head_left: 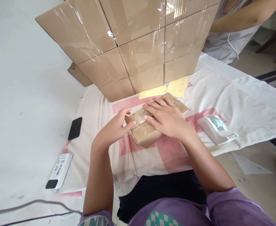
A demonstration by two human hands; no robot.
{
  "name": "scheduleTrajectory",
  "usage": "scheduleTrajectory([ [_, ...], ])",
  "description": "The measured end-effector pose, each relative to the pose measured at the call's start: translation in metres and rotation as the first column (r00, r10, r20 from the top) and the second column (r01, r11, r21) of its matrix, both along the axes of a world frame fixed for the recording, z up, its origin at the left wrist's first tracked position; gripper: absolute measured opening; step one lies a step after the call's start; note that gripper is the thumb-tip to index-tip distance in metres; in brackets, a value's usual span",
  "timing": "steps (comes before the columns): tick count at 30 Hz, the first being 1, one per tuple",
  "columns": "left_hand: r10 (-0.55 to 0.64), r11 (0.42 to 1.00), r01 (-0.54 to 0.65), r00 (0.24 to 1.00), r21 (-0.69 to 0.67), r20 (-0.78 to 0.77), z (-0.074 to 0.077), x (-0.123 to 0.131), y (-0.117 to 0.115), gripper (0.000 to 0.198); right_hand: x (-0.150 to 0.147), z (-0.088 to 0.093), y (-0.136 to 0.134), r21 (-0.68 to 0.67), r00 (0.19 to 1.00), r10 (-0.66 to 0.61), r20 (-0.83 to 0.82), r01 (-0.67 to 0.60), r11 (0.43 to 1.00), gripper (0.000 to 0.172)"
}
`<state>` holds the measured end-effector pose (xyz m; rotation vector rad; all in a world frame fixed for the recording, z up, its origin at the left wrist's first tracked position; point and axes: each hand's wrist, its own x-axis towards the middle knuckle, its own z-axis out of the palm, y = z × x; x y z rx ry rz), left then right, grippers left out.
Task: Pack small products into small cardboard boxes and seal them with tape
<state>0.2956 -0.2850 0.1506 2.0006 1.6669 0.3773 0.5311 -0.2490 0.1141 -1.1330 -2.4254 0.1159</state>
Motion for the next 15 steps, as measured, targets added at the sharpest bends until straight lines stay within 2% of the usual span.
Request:
scheduleTrajectory([
  [3, -0.069, 0.984, 0.085, 0.992, -0.157, 0.104, -0.001, -0.002, 0.006, 0.048, -0.001, 0.001, -0.002, -0.017, 1.0, 0.009, -0.021, -0.01, 1.0, 0.05],
  [6, -0.088, 0.96, 0.136, 0.976, -0.243, 0.201, -0.001, -0.003, 0.011, 0.043, -0.003, 0.004, -0.007, -0.021, 0.998, 0.021, -0.064, -0.022, 1.0, 0.048],
  [8, -0.075, 0.95, 0.15, 0.961, -0.275, 0.266, -0.003, -0.006, 0.012, 0.05, 0.002, 0.006, -0.01, 0.001, 0.99, -0.046, -0.13, 0.046, 0.999, 0.045],
  [10, -0.073, 0.937, 0.176, 0.942, -0.3, 0.326, -0.007, -0.01, 0.014, 0.057, 0.017, 0.005, -0.01, 0.003, 0.957, -0.176, -0.229, 0.181, 0.983, 0.046],
  [12, -0.08, 0.929, 0.204, 0.925, -0.307, 0.372, -0.012, -0.016, 0.017, 0.063, 0.041, -0.001, -0.005, -0.078, 0.919, -0.236, -0.316, 0.223, 0.972, 0.059],
  [13, -0.089, 0.927, 0.217, 0.92, -0.307, 0.383, -0.013, -0.019, 0.021, 0.063, 0.055, -0.005, -0.001, -0.146, 0.915, -0.205, -0.347, 0.163, 0.976, 0.071],
  [15, -0.104, 0.926, 0.226, 0.922, -0.302, 0.372, -0.016, -0.025, 0.031, 0.063, 0.083, -0.015, 0.007, -0.296, 0.908, -0.065, -0.413, -0.067, 0.953, 0.101],
])
